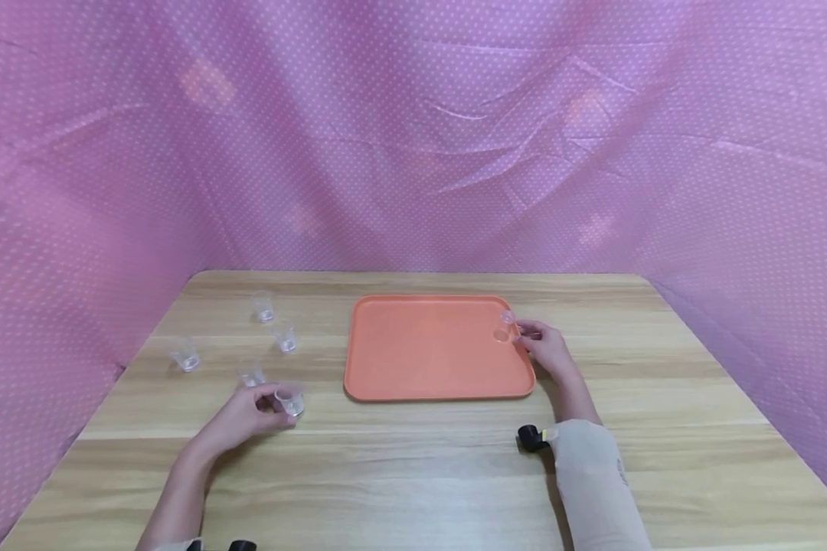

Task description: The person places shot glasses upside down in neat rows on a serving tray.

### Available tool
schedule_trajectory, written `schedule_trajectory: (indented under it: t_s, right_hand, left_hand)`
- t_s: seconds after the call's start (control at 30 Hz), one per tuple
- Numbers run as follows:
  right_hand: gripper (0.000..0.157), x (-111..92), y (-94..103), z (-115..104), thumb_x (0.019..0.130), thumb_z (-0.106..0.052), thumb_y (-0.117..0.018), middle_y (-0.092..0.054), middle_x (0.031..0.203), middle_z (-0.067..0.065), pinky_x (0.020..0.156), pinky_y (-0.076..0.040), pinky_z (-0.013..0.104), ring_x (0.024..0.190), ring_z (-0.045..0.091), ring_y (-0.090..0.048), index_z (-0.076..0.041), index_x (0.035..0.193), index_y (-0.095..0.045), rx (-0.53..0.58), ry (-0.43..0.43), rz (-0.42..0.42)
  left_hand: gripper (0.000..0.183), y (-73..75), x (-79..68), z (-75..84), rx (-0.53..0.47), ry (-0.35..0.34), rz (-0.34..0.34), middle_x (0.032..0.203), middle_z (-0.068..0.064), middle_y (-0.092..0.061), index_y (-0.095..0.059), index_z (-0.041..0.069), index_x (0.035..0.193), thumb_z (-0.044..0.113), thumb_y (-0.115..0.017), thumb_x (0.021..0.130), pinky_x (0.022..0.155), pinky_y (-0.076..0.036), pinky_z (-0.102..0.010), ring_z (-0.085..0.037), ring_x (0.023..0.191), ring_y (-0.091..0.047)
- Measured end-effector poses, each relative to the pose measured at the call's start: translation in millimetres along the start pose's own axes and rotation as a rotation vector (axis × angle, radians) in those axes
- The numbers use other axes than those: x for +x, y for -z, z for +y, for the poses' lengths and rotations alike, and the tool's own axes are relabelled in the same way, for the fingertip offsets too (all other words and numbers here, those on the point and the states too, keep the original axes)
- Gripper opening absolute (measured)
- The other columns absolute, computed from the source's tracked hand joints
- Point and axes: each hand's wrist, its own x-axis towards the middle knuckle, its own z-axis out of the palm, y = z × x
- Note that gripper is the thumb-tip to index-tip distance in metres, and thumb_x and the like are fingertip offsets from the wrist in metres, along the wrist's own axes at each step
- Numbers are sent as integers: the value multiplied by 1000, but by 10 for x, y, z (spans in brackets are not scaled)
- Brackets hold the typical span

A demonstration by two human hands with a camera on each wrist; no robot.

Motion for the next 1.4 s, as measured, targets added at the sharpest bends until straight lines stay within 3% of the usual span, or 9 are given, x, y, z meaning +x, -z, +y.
schedule_trajectory:
  t_s: [0.17,0.37,0.73,0.83,0.9,1.03,1.4]
  right_hand:
    - [34,2,-22,1,75,-8,-55,-53,97,15,72,-41,32,87,25,-49,-1,107,-51,-9,29,5]
    - [33,5,-20,3,75,-8,-55,-53,97,15,71,-41,32,87,24,-49,-2,107,-50,2,19,4]
    - [34,13,-18,19,75,-9,-55,-53,97,15,72,-40,33,87,25,-48,-2,108,-50,-3,10,-3]
    - [34,-1,-29,17,76,-9,-55,-52,99,15,73,-40,34,88,25,-47,-3,109,-49,-9,-5,-11]
    - [34,-12,-37,14,76,-9,-54,-52,100,15,73,-40,34,88,25,-47,-3,110,-49,-6,-17,-17]
    - [34,-16,-44,18,77,-8,-54,-51,100,15,73,-40,33,89,25,-47,-3,110,-49,4,-28,-24]
    - [34,16,-26,4,76,-10,-55,-52,98,14,72,-40,33,87,24,-48,-4,109,-50,-3,-29,-1]
  left_hand:
    - [42,-30,73,100,32,23,6,75,-3,-54,-56,13,100,25,-70,62,60,-42,-28,-19,71,-50]
    - [36,-43,261,334,73,34,-3,80,0,-55,-56,16,98,24,-68,65,64,-41,-31,-18,74,-50]
    - [28,-182,675,755,-26,-29,-37,83,-5,-54,-57,13,95,13,-65,68,68,-38,-33,-20,78,-46]
    - [29,-231,789,782,-22,-59,-30,83,-7,-54,-57,9,95,9,-64,67,65,-39,-32,-21,77,-46]
    - [29,-271,896,698,-22,-91,-33,82,-6,-54,-57,8,96,11,-64,68,63,-40,-30,-20,76,-46]
    - [29,-341,1045,695,-8,-128,-33,80,-8,-54,-57,7,95,15,-65,68,63,-41,-30,-20,75,-48]
    - [24,-549,1386,824,28,-149,-49,77,-2,-55,-60,10,88,13,-67,66,65,-41,-28,-17,74,-49]
